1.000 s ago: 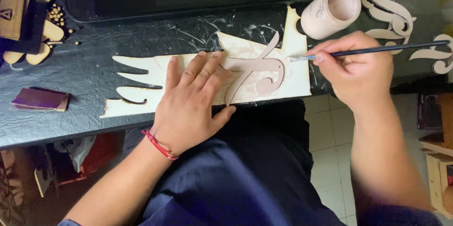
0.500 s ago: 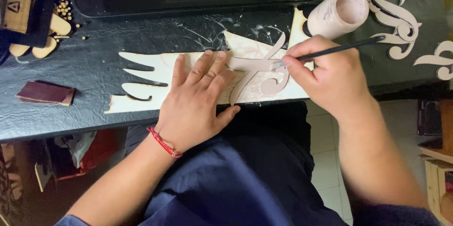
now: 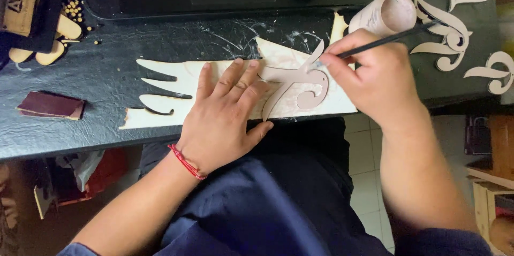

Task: Painting a decorative wooden cutout with pink paint using a small paintbrush at a workstation.

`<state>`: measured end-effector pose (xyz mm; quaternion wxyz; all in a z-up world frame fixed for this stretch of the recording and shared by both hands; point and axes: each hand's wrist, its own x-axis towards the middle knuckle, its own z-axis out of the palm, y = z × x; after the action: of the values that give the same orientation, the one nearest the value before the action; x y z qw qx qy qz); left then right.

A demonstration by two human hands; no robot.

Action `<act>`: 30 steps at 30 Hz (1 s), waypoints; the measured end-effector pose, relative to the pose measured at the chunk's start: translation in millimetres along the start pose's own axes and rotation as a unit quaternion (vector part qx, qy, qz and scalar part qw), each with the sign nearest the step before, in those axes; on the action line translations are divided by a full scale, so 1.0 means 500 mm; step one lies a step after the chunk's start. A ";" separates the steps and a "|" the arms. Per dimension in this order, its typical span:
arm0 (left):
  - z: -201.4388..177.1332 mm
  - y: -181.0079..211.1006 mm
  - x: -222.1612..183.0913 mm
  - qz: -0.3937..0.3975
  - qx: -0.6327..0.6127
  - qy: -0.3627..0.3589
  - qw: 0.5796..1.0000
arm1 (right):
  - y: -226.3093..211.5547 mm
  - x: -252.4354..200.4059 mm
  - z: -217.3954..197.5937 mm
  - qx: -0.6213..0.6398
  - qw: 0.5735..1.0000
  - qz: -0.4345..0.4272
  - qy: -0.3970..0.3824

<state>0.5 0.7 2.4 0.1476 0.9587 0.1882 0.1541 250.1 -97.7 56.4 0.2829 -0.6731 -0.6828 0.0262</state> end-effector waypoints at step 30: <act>-0.006 0.011 0.012 -0.006 0.029 0.008 1.000 | 0.153 -0.010 -0.092 -0.073 0.967 0.178 0.168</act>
<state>6.7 -1.1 8.6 0.1187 0.9602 0.1996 0.1552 338.5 -111.3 61.4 0.3341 -0.7976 -0.4946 -0.0872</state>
